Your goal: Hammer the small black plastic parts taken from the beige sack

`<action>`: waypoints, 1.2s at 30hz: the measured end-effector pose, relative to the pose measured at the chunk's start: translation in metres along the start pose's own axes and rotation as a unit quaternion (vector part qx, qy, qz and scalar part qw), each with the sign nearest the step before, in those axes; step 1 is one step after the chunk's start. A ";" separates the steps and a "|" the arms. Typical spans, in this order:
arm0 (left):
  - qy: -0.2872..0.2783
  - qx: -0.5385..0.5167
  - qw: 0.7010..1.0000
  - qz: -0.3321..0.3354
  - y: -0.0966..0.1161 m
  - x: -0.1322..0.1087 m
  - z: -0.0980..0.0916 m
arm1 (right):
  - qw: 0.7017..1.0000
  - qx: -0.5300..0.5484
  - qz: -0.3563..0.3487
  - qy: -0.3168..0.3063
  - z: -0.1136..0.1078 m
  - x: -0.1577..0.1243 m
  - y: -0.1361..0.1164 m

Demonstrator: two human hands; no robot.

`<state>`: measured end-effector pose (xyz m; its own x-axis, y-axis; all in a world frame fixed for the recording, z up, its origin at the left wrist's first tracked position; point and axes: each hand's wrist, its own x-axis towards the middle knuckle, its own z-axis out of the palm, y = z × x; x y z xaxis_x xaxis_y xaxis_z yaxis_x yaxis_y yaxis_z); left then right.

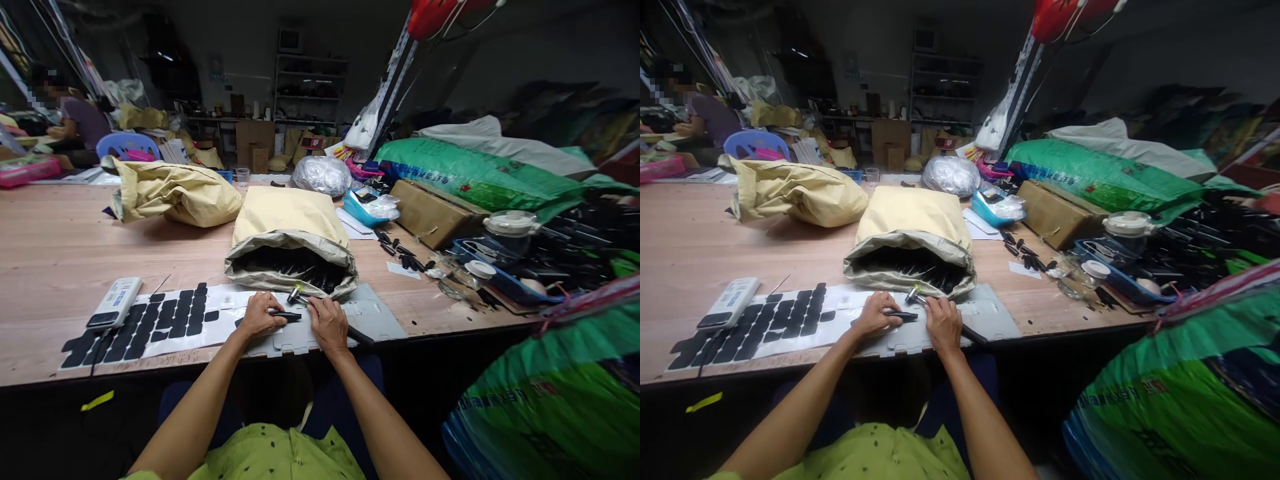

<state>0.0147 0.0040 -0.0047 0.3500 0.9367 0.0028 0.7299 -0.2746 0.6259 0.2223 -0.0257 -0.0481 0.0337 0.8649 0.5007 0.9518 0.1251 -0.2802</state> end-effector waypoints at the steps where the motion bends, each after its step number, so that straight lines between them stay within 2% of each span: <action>1: -0.029 -0.012 0.999 0.005 0.002 -0.005 -0.003 | 1.000 0.000 0.002 -0.001 0.000 0.000 0.000; 4: -0.117 -0.040 0.992 0.037 0.008 -0.030 -0.006 | 1.000 -0.001 0.004 -0.004 0.000 0.001 -0.001; 6: -0.141 -0.030 0.988 0.062 0.009 -0.049 -0.001 | 1.000 0.000 0.005 -0.004 0.000 0.001 -0.001; 10: -0.130 0.067 0.984 0.100 0.006 -0.077 0.018 | 1.000 0.004 0.006 0.000 -0.001 0.001 -0.001; 14: -0.118 0.116 0.980 0.111 0.004 -0.083 0.029 | 1.000 -0.002 0.004 0.005 -0.001 0.000 -0.002; 26: -0.113 0.126 0.978 0.121 0.006 -0.085 0.028 | 1.000 0.001 0.008 0.006 0.000 -0.001 -0.002; 31: -0.132 0.038 0.986 0.097 0.014 -0.078 0.012 | 1.000 0.001 0.005 0.010 0.000 -0.001 -0.002; 33: -0.095 -0.035 0.991 0.091 0.021 -0.061 0.001 | 1.000 0.001 0.005 0.011 0.000 -0.001 -0.002; 36: 0.044 -0.090 0.990 0.095 0.034 -0.014 -0.012 | 1.000 0.000 0.006 0.011 0.000 -0.001 -0.003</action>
<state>0.0271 -0.0157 0.0260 0.4124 0.8894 0.1972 0.5361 -0.4119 0.7368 0.2197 -0.0269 -0.0474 0.0508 0.8557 0.5150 0.9515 0.1152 -0.2853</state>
